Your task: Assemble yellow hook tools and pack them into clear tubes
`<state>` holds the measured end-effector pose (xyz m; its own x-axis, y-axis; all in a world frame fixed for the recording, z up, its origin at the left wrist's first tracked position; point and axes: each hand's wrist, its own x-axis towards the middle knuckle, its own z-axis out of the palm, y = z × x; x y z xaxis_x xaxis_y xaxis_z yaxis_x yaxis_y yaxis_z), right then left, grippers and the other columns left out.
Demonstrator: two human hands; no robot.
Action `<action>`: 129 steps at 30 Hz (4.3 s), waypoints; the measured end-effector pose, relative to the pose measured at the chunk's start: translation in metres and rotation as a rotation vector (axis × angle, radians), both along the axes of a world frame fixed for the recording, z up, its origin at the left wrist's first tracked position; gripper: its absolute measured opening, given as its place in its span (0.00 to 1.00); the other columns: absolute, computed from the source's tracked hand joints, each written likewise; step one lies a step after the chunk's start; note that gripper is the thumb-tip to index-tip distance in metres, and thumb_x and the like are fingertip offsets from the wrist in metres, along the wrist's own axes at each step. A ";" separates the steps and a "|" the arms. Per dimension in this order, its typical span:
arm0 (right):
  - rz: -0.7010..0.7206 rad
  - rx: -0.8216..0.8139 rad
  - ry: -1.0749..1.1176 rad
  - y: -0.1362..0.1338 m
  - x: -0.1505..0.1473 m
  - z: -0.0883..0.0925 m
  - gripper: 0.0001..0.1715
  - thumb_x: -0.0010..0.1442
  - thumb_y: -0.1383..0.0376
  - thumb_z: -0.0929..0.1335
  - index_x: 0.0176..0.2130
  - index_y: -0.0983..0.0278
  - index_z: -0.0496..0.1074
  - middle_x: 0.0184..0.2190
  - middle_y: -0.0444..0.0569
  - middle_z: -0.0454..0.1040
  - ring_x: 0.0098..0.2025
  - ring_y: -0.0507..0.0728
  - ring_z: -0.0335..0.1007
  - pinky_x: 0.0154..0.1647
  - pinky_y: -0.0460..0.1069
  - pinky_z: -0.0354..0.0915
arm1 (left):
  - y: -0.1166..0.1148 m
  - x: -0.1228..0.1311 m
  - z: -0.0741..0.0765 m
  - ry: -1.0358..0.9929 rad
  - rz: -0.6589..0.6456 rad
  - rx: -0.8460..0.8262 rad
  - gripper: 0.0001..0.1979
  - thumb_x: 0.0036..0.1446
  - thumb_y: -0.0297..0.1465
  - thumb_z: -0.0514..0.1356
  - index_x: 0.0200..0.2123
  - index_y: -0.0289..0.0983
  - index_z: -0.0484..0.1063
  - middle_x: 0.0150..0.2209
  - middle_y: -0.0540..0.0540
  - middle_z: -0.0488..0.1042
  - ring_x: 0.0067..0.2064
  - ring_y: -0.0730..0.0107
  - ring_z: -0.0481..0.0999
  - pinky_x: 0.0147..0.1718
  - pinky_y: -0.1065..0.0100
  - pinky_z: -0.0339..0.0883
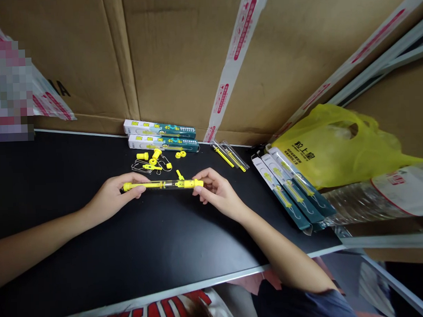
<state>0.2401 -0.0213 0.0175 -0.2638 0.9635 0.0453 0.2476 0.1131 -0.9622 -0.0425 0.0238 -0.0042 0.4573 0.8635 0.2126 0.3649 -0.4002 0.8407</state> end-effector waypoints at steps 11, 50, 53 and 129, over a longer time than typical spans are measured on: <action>-0.047 0.336 -0.176 -0.003 0.002 -0.003 0.14 0.58 0.60 0.70 0.43 0.61 0.68 0.40 0.50 0.71 0.34 0.54 0.70 0.32 0.49 0.70 | -0.001 -0.003 0.003 0.055 -0.055 -0.046 0.24 0.62 0.42 0.50 0.18 0.36 0.66 0.19 0.53 0.66 0.22 0.76 0.63 0.25 0.72 0.57; -0.055 0.420 -0.161 -0.003 0.001 -0.003 0.14 0.56 0.66 0.72 0.42 0.61 0.67 0.37 0.47 0.72 0.34 0.51 0.72 0.32 0.46 0.71 | 0.000 -0.001 -0.003 -0.082 -0.018 -0.122 0.11 0.60 0.39 0.56 0.31 0.37 0.67 0.22 0.56 0.61 0.23 0.77 0.59 0.23 0.73 0.54; -0.053 0.429 -0.171 -0.002 0.001 -0.001 0.13 0.55 0.66 0.73 0.40 0.61 0.68 0.36 0.47 0.74 0.33 0.51 0.73 0.33 0.46 0.71 | 0.000 -0.001 -0.004 -0.079 -0.020 -0.121 0.12 0.60 0.40 0.56 0.31 0.37 0.67 0.22 0.56 0.62 0.23 0.77 0.59 0.24 0.73 0.54; -0.009 0.716 -0.279 0.001 -0.002 -0.011 0.09 0.57 0.65 0.70 0.37 0.61 0.65 0.32 0.49 0.70 0.34 0.57 0.69 0.35 0.53 0.68 | 0.001 -0.003 -0.003 -0.095 -0.044 -0.186 0.13 0.59 0.41 0.55 0.31 0.37 0.67 0.20 0.56 0.60 0.22 0.77 0.57 0.21 0.73 0.53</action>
